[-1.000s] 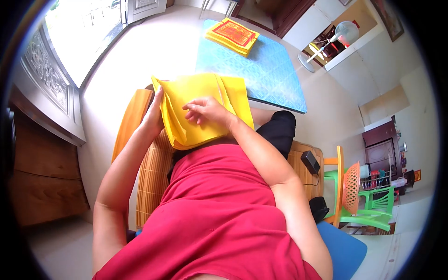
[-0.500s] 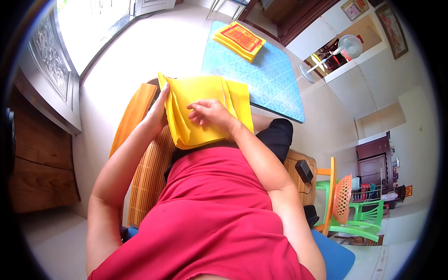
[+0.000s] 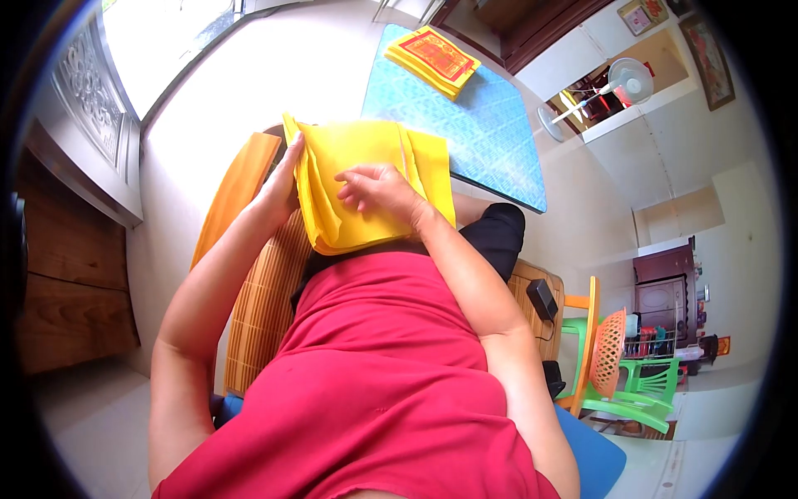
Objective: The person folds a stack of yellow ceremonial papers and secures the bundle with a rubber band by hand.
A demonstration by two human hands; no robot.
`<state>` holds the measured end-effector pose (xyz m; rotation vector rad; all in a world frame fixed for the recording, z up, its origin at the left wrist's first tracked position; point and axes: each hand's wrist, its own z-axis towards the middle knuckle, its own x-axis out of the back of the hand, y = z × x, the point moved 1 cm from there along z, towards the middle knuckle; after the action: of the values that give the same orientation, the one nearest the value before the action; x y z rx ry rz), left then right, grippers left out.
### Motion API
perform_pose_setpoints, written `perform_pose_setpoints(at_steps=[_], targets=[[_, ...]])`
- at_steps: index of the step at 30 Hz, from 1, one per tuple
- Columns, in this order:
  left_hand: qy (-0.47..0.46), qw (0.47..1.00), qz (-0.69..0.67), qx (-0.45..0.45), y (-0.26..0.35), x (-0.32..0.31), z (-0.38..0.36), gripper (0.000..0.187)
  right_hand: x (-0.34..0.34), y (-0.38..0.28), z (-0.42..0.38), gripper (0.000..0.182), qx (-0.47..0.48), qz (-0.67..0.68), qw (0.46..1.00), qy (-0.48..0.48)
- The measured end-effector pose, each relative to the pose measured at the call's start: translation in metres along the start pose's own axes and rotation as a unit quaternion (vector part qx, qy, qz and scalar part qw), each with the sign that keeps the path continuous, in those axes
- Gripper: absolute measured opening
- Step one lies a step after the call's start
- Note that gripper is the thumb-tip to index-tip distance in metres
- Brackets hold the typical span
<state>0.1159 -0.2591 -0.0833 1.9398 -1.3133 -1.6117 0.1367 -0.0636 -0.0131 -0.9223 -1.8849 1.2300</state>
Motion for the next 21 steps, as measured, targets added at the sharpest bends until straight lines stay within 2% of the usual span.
perform_pose_setpoints(at_steps=[14, 21], targets=[[0.051, 0.998, 0.02, 0.032, 0.007, -0.006, -0.011, 0.079, -0.003, 0.0, 0.002, 0.029, -0.016, 0.007, 1.0, 0.016], [0.045, 0.998, 0.046, 0.018, 0.01, -0.01, -0.018, 0.083, -0.004, -0.001, 0.002, 0.029, -0.025, 0.01, 0.999, 0.023]])
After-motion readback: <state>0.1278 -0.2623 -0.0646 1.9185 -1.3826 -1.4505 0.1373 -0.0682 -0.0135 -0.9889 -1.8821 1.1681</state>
